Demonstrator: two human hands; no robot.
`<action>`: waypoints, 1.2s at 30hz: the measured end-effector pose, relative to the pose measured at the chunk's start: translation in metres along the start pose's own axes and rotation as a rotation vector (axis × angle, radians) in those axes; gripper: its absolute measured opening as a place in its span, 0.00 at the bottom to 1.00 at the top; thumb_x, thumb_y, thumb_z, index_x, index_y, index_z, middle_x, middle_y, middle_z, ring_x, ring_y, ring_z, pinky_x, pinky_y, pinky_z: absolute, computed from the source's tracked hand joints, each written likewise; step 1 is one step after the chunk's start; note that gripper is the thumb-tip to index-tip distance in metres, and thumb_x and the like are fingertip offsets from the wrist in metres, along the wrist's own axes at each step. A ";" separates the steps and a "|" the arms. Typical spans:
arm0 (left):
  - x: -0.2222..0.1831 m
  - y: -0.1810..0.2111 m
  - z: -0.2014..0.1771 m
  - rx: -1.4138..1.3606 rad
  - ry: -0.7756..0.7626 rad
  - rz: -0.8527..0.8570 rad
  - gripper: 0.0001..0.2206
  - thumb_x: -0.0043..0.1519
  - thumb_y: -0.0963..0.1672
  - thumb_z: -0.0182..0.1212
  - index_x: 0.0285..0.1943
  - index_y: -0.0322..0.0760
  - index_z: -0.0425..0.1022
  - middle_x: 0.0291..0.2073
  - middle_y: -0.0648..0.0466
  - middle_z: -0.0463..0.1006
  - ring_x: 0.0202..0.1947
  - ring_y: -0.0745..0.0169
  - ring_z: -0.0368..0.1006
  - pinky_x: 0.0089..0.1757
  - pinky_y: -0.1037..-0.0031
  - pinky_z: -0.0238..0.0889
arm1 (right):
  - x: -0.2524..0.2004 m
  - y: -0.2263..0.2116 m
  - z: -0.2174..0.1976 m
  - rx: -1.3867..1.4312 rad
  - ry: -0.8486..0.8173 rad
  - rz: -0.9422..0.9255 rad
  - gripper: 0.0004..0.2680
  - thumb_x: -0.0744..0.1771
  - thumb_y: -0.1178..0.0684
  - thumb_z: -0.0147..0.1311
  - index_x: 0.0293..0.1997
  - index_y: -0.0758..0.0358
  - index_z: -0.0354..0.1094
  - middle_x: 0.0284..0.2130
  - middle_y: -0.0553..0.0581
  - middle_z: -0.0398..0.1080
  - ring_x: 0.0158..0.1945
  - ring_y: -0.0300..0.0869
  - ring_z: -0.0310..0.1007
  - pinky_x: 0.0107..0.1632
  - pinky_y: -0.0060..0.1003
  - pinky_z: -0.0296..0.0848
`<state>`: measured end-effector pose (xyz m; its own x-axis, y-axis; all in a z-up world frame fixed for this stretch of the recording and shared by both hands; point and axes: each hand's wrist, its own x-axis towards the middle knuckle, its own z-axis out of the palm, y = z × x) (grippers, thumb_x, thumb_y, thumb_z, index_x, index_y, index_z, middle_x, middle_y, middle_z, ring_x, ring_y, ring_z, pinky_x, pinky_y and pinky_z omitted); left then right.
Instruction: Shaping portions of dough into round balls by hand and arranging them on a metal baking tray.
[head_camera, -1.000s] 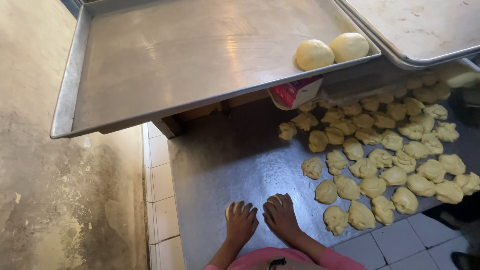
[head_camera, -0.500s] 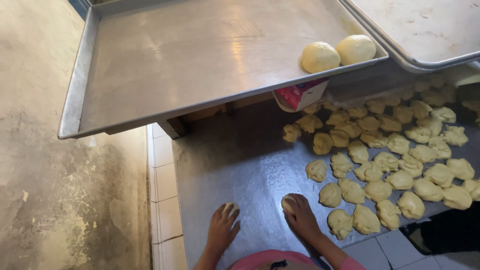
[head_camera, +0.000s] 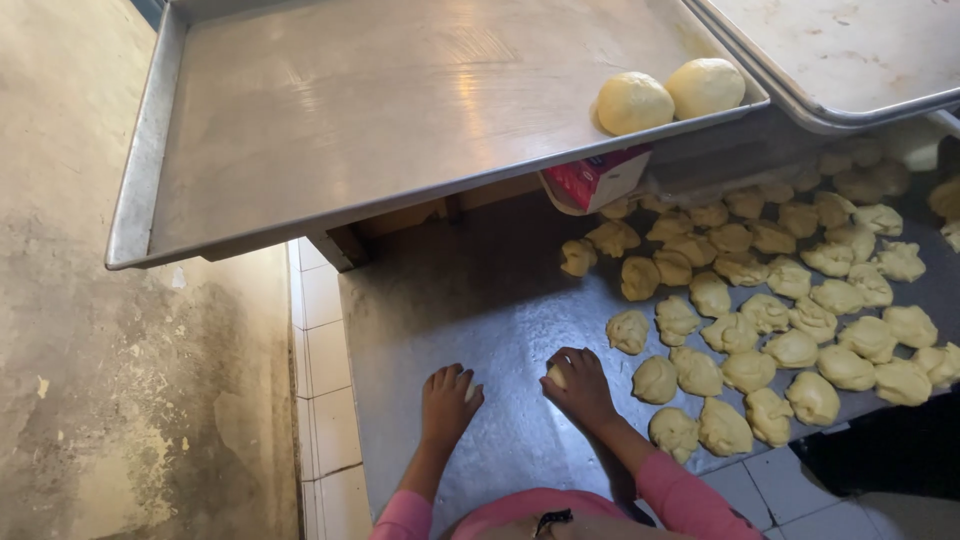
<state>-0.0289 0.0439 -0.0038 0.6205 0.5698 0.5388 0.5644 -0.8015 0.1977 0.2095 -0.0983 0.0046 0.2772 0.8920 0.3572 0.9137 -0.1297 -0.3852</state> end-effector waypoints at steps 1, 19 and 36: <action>-0.010 -0.006 -0.006 -0.123 -0.038 -0.025 0.16 0.54 0.47 0.68 0.49 0.40 0.78 0.51 0.52 0.76 0.50 0.52 0.71 0.52 0.63 0.62 | -0.009 0.006 -0.003 0.009 0.020 0.022 0.15 0.61 0.44 0.62 0.48 0.56 0.69 0.50 0.53 0.68 0.51 0.52 0.65 0.60 0.47 0.63; 0.013 0.025 0.010 -0.037 -0.070 0.095 0.08 0.55 0.44 0.64 0.41 0.37 0.79 0.46 0.53 0.77 0.45 0.52 0.71 0.50 0.62 0.63 | 0.011 -0.031 -0.006 0.035 -0.033 -0.058 0.08 0.64 0.50 0.54 0.44 0.56 0.69 0.46 0.53 0.69 0.51 0.48 0.66 0.62 0.49 0.59; 0.000 0.035 -0.008 -0.067 -0.054 0.076 0.04 0.54 0.42 0.63 0.37 0.40 0.77 0.41 0.54 0.75 0.40 0.54 0.69 0.45 0.64 0.62 | -0.001 -0.047 0.000 0.033 0.090 -0.098 0.06 0.62 0.50 0.57 0.39 0.56 0.70 0.42 0.50 0.69 0.47 0.47 0.65 0.60 0.46 0.60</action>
<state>-0.0132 0.0144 0.0100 0.6897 0.5145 0.5095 0.4781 -0.8520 0.2132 0.1660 -0.0929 0.0229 0.2146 0.8568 0.4689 0.9276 -0.0285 -0.3725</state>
